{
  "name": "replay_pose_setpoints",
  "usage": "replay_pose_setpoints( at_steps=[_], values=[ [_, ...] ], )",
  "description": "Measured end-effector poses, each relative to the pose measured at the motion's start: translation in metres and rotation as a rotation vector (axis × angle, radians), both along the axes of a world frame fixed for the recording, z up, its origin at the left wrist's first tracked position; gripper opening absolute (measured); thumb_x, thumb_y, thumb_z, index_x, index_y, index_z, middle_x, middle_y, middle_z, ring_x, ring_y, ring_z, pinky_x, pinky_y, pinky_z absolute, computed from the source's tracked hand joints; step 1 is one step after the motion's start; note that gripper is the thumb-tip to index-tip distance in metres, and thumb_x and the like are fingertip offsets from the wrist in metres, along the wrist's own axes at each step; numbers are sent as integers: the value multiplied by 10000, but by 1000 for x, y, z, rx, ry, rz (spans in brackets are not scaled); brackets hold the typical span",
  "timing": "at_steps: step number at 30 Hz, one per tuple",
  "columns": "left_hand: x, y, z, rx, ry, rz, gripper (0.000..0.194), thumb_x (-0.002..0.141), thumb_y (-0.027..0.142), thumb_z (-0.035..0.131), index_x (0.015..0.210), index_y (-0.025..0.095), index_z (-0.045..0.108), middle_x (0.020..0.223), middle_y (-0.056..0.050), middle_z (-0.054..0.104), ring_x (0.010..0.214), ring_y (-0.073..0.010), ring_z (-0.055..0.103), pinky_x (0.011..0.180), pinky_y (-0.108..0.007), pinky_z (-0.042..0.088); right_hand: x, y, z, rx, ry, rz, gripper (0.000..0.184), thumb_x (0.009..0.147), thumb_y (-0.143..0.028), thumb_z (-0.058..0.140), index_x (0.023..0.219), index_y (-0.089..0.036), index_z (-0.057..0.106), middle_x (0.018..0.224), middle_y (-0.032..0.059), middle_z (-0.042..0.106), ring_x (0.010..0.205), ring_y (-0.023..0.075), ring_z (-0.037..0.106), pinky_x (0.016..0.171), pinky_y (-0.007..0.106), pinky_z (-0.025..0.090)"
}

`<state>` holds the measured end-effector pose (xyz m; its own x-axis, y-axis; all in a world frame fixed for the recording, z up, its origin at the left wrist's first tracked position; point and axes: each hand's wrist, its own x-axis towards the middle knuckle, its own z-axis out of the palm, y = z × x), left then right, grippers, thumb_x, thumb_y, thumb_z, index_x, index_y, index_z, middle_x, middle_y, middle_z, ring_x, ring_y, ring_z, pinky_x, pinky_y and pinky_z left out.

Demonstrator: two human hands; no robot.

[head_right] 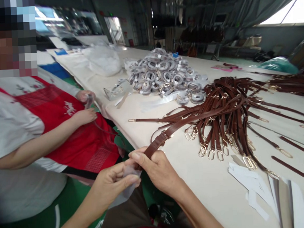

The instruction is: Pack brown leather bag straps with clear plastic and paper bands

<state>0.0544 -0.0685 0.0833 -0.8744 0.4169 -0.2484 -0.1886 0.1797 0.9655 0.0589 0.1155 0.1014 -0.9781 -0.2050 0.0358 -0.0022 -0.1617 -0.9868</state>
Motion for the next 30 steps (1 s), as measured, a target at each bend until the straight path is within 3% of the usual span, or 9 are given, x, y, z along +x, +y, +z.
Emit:
replay_pose_setpoints(
  at_steps=[3, 7, 12, 15, 19, 25, 30],
  values=[
    [-2, -5, -7, 40, 46, -41, 316, 820, 428, 728, 908, 130, 670, 842, -57, 711, 777, -186, 633, 717, -256, 465, -4, 1, 2, -30, -41, -43, 413, 943, -519, 595, 1033, -138, 730, 943, 91, 773, 884, 210, 700, 812, 316, 539],
    [-6, -13, -13, 127, 1, -145, 334, 893, 403, 683, 1140, 184, 635, 1073, -71, 721, 1035, -241, 669, 927, -298, 476, -13, 4, 9, -40, -39, -24, 435, 940, -535, 594, 1033, -130, 723, 936, 103, 776, 823, 212, 704, 801, 340, 540],
    [-24, -10, -5, 38, 129, -113, 296, 900, 437, 666, 1073, 203, 610, 876, -26, 730, 852, -206, 681, 800, -252, 489, -25, 10, 33, 43, 91, -27, 400, 965, -505, 577, 972, -147, 757, 962, 95, 778, 936, 223, 704, 863, 332, 535],
    [-36, -5, 11, -117, 347, -95, 242, 906, 424, 640, 1011, 207, 668, 813, -4, 707, 743, -179, 636, 698, -221, 455, -31, 16, 51, -28, 158, -60, 365, 975, -481, 576, 1046, -157, 729, 970, 102, 779, 890, 227, 731, 823, 350, 571],
    [-46, 4, 27, -191, 516, -54, 273, 913, 415, 596, 794, 183, 676, 646, 26, 581, 595, -130, 497, 563, -209, 352, -33, 28, 69, -97, 222, -51, 311, 982, -442, 582, 1065, -171, 709, 986, 117, 776, 867, 252, 752, 792, 397, 612],
    [-49, 17, 28, -208, 532, -27, 308, 946, 404, 525, 802, 170, 665, 642, 26, 543, 601, -123, 477, 567, -215, 330, -28, 47, 76, -56, 315, -168, 288, 995, -411, 566, 1116, -189, 705, 1022, 127, 764, 887, 280, 746, 833, 461, 614],
    [-50, 29, 29, -159, 529, 7, 283, 912, 386, 568, 731, 171, 599, 596, 55, 414, 540, -99, 358, 509, -217, 257, -30, 50, 78, -23, 339, -99, 277, 1002, -392, 554, 1123, -186, 693, 1034, 130, 759, 879, 280, 749, 809, 453, 621]
  ],
)
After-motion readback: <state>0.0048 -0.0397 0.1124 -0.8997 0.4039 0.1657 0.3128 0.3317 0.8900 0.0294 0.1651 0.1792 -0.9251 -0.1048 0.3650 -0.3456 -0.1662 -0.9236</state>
